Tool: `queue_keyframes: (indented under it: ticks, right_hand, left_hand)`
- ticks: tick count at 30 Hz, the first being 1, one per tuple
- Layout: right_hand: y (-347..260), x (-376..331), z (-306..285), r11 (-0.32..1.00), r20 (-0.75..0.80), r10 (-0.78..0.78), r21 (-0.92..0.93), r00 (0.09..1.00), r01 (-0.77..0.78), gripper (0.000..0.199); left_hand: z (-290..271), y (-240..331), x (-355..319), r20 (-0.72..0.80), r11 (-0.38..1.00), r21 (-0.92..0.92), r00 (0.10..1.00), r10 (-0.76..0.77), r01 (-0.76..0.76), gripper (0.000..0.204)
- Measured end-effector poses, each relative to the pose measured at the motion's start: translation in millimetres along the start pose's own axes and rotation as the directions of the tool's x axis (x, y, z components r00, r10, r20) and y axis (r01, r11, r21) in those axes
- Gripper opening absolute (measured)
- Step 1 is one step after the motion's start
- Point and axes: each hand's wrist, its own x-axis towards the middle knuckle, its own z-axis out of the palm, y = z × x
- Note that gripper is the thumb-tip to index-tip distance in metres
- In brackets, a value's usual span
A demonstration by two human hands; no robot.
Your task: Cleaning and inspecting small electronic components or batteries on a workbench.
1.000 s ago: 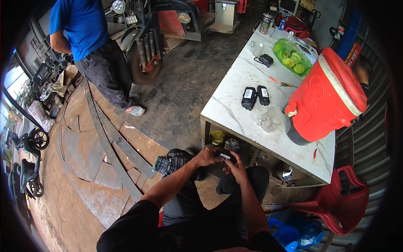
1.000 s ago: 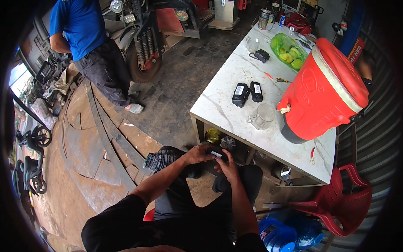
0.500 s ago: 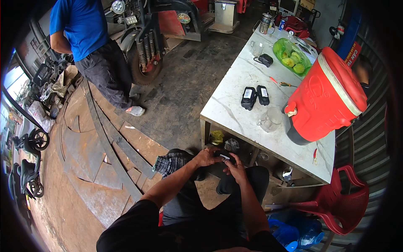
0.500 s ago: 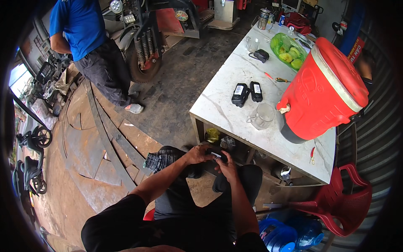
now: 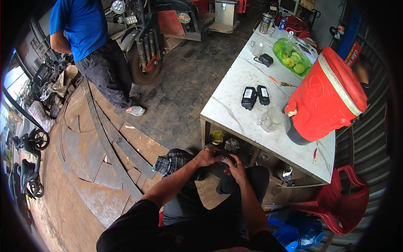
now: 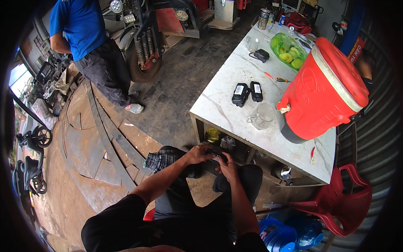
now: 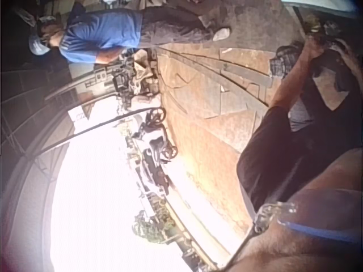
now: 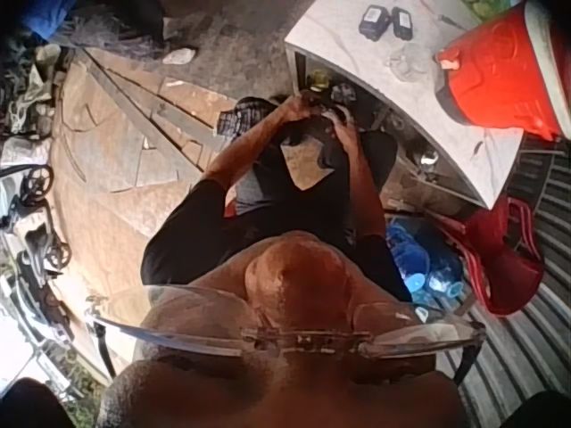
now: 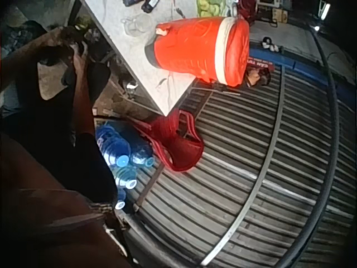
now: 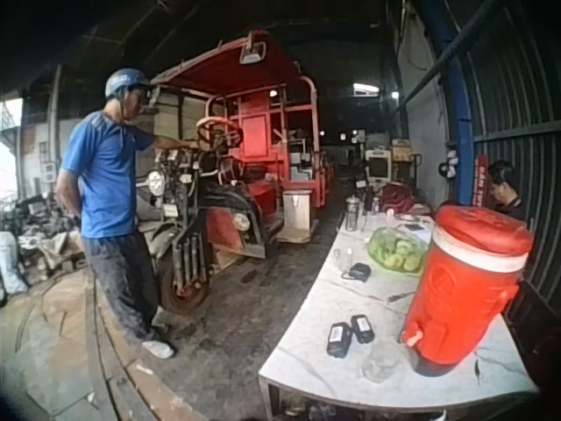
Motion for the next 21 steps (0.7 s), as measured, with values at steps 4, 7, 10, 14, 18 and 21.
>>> queue_keyframes:
  ticks: [4,7,10,14,18,21]
  right_hand:
    - [-1.7,-0.8,-0.3,0.997,-0.026,0.010,-0.072,1.000,-0.011,0.044]
    - [-2.1,-0.3,-0.9,0.999,-0.021,-0.003,-0.054,1.000,0.002,0.043]
    - [-11.6,-5.5,2.5,0.992,-0.054,0.017,-0.124,0.998,-0.024,0.042]
    - [-13.4,-7.6,1.7,0.994,-0.045,0.023,-0.108,0.999,-0.027,0.042]
    - [-12.5,-7.6,1.2,0.994,-0.014,0.029,-0.103,0.999,-0.030,0.042]
    - [-19.4,-11.8,3.1,0.990,-0.044,0.041,-0.134,0.998,-0.047,0.041]
  left_hand:
    - [-0.1,-2.6,-1.0,0.011,0.994,-0.105,0.999,0.035,-0.034,0.057]
    - [0.0,1.9,-1.8,0.045,0.986,-0.165,0.999,-0.002,0.009,0.056]
    - [-2.0,0.2,-1.6,0.046,0.987,-0.159,0.999,-0.006,0.013,0.056]
    - [-1.3,8.3,-4.2,0.050,0.985,-0.171,0.999,-0.019,0.027,0.050]
    - [0.2,5.6,-2.0,0.036,0.989,-0.146,0.999,0.001,0.004,0.048]
    - [-1.0,4.4,-2.8,0.062,0.985,-0.170,0.998,-0.023,0.033,0.048]
